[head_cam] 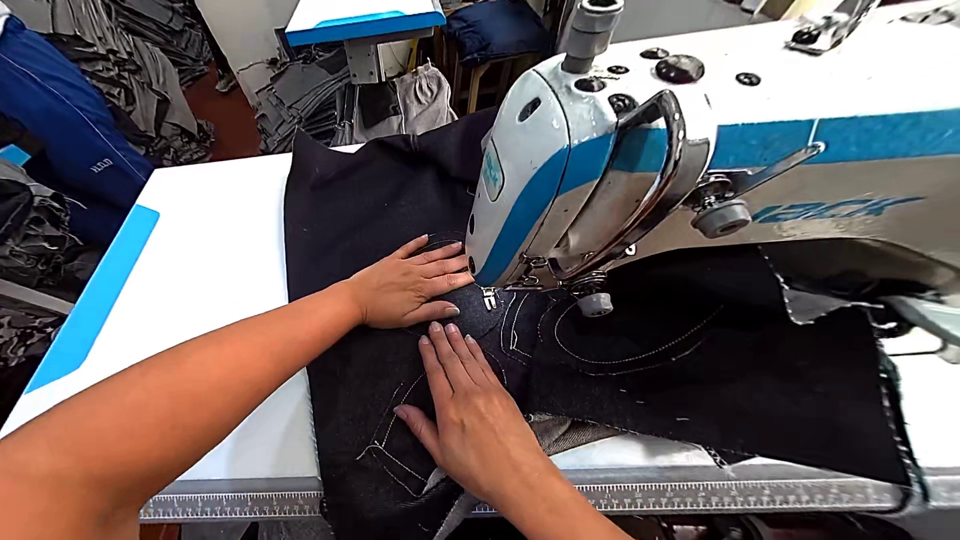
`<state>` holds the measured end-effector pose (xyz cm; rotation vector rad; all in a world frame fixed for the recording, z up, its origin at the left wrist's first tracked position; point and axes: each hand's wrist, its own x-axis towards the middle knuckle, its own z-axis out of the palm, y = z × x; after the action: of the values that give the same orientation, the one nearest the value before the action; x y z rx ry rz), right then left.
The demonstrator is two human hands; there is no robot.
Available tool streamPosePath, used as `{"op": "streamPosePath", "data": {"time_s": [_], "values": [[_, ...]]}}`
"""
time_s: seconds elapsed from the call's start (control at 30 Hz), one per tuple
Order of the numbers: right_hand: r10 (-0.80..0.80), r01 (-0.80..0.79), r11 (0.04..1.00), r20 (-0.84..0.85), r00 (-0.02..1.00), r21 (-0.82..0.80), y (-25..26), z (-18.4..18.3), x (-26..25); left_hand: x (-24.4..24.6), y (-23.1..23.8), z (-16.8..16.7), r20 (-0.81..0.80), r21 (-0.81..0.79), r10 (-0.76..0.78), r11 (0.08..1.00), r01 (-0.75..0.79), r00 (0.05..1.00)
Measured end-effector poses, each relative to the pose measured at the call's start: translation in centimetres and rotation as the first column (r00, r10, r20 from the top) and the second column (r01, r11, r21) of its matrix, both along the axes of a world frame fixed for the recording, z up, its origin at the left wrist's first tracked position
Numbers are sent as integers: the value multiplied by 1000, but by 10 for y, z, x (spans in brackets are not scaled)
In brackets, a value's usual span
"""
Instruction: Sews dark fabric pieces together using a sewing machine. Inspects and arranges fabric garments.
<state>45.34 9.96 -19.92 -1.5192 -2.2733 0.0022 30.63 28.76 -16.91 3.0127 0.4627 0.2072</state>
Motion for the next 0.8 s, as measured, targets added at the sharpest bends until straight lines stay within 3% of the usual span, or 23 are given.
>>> {"op": "streamPosePath", "data": {"time_s": [0.1, 0.27, 0.4, 0.5, 0.6, 0.63, 0.7, 0.77, 0.8], "values": [[104, -103, 993, -29, 994, 54, -2, -3, 24, 0, -29, -4, 41, -16, 206, 978, -206, 978], [457, -451, 889, -106, 883, 78, 17, 1, 105, 14, -98, -6, 2, -53, 573, 818, -572, 819], [649, -650, 760, -100, 754, 29, 51, 8, 151, 25, -121, -3, -58, -63, 677, 731, -680, 734], [604, -605, 796, -75, 793, 16, 53, 24, 147, 27, -122, 8, -157, -88, 680, 713, -696, 716], [378, -370, 925, -114, 919, 83, 18, 37, 109, 17, -104, 28, -253, -83, 580, 785, -614, 775], [291, -282, 957, -159, 944, 74, 4, 36, 90, 10, -92, 28, -201, -45, 498, 856, -516, 844], [148, -147, 989, -210, 967, 18, -17, 29, 49, -7, -61, 21, -71, 83, 174, 982, -168, 982], [65, -64, 998, -192, 979, 12, -26, 11, 17, -17, -33, 11, -69, 49, -110, 992, 113, 992], [43, -34, 998, -157, 987, 58, -28, 0, 9, -20, -27, 5, -69, -9, -148, 989, 148, 987]]}}
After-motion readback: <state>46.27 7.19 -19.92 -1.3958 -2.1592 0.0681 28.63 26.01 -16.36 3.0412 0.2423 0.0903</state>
